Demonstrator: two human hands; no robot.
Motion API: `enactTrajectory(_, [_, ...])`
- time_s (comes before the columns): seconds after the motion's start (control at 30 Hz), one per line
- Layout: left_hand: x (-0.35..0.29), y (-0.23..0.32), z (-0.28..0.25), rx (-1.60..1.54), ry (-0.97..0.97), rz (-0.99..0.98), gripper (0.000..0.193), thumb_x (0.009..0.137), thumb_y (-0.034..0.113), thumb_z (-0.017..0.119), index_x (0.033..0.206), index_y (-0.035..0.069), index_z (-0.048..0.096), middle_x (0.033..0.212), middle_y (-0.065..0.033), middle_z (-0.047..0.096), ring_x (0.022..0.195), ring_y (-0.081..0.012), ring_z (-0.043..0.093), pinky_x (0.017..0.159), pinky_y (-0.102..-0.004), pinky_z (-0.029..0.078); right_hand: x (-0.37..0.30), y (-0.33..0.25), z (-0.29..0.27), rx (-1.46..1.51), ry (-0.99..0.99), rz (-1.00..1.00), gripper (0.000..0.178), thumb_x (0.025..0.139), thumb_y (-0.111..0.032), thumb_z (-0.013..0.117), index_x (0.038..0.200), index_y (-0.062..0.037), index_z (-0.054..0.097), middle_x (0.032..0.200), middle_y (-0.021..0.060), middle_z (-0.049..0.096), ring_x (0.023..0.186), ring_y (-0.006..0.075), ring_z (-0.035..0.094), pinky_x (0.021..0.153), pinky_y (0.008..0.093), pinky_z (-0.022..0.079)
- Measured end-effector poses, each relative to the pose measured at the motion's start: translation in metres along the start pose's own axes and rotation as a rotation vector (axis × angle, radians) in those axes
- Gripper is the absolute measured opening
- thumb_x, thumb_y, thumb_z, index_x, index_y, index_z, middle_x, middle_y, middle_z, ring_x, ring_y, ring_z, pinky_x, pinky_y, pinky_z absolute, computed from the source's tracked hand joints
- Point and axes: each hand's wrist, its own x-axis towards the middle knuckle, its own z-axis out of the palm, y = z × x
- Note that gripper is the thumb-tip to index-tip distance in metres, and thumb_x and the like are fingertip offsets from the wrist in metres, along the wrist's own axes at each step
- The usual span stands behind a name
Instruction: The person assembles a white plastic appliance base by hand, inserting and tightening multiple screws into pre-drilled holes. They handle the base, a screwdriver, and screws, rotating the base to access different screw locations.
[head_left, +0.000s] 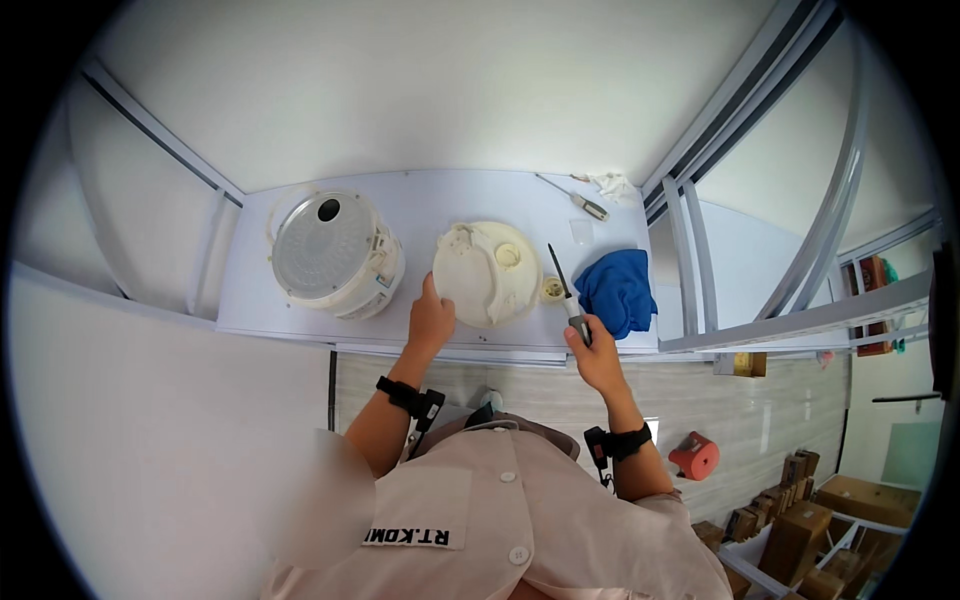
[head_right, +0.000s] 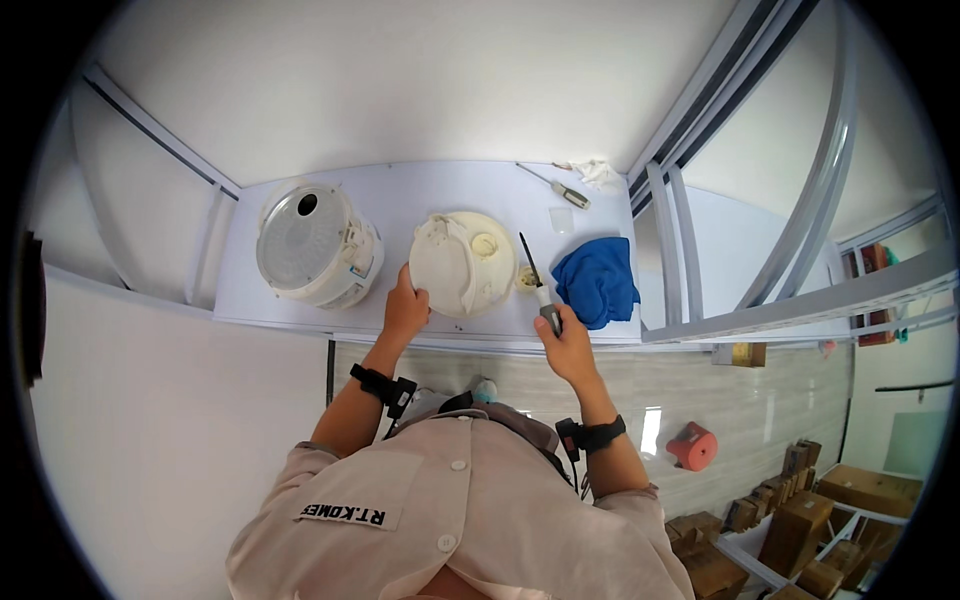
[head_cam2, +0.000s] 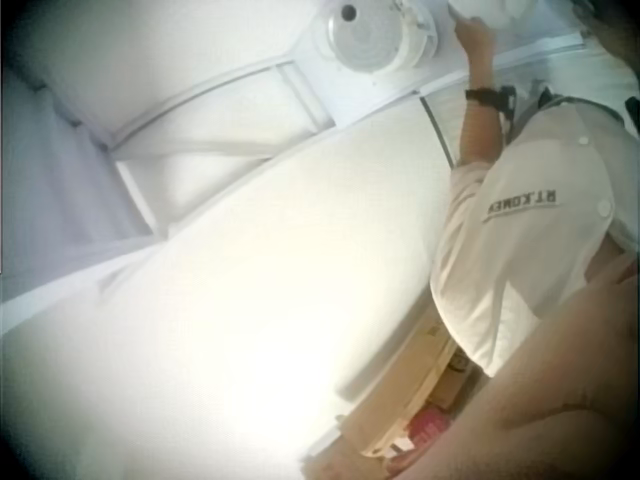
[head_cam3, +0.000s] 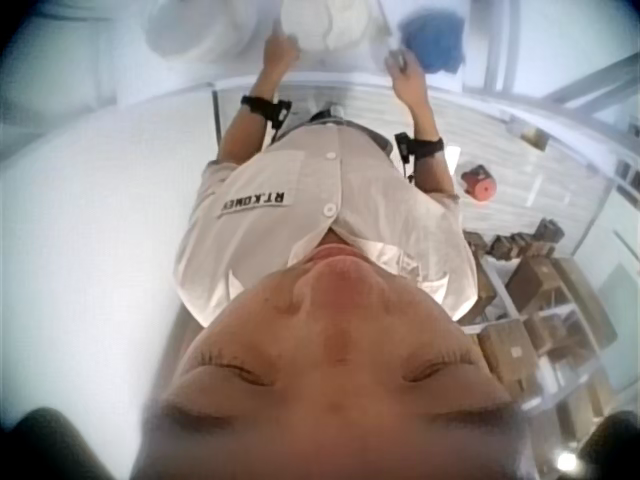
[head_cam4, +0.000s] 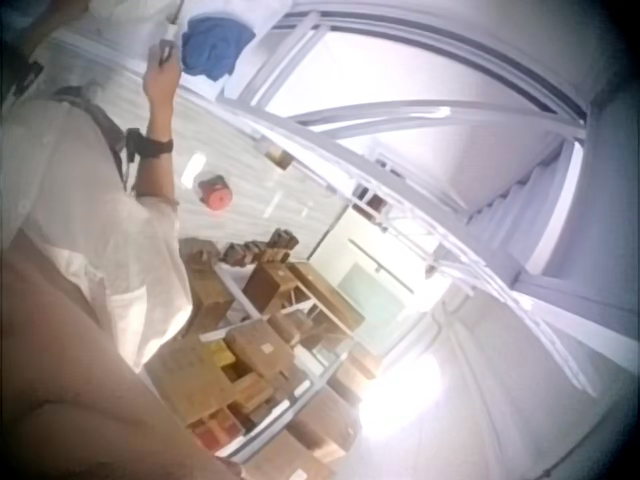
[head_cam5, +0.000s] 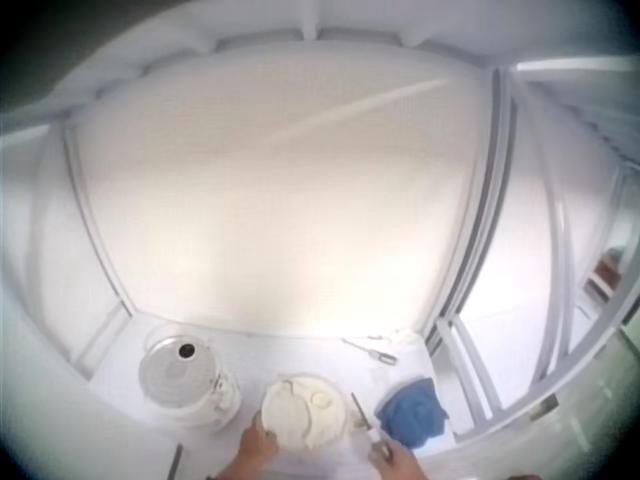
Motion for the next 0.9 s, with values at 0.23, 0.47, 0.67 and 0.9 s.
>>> enactTrajectory(0.23, [-0.03, 0.029, -0.04, -0.027, -0.052, -0.032, 0.063, 0.093, 0.009, 0.049, 0.153, -0.002, 0.036, 0.098, -0.0323, 0.072, 0.091, -0.0491, 0.071, 0.085, -0.0548, 0.056, 0.024, 0.004, 0.007, -0.064, 0.058, 0.027, 0.042, 0.1, -0.036, 0.068, 0.119, 0.0012, 0.064, 0.085, 0.0172, 0.068, 0.077, 0.0289, 0.067, 0.072, 0.0404, 0.051])
enactTrajectory(0.47, [-0.069, 0.044, -0.097, -0.064, -0.039, 0.082, 0.059, 0.097, 0.006, 0.048, 0.156, 0.006, 0.04, 0.072, -0.0163, 0.071, 0.054, -0.0233, 0.068, 0.054, -0.0378, 0.056, 0.041, -0.004, 0.04, -0.179, -0.05, 0.023, 0.046, 0.099, -0.04, 0.066, 0.12, 0.0006, 0.063, 0.095, 0.0233, 0.072, 0.09, 0.0407, 0.071, 0.078, 0.0455, 0.054])
enactTrajectory(0.67, [-0.089, 0.034, -0.118, -0.091, -0.105, 0.056, 0.06, 0.096, 0.005, 0.048, 0.156, 0.006, 0.04, 0.072, -0.0189, 0.069, 0.057, -0.0285, 0.067, 0.057, -0.0401, 0.053, 0.052, -0.024, 0.074, -0.402, -0.13, 0.098, 0.055, 0.094, -0.043, 0.068, 0.129, -0.0017, 0.059, 0.11, 0.0264, 0.073, 0.105, 0.0442, 0.071, 0.088, 0.0508, 0.055])
enactTrajectory(0.9, [-0.099, 0.026, -0.127, -0.106, -0.125, -0.006, 0.059, 0.094, 0.005, 0.051, 0.153, 0.003, 0.041, 0.081, -0.0269, 0.07, 0.069, -0.0424, 0.07, 0.068, -0.047, 0.054, 0.057, -0.021, 0.1, -0.377, -0.079, 0.001, 0.063, 0.086, -0.04, 0.077, 0.132, -0.001, 0.056, 0.119, 0.0293, 0.07, 0.105, 0.0467, 0.07, 0.088, 0.0516, 0.056])
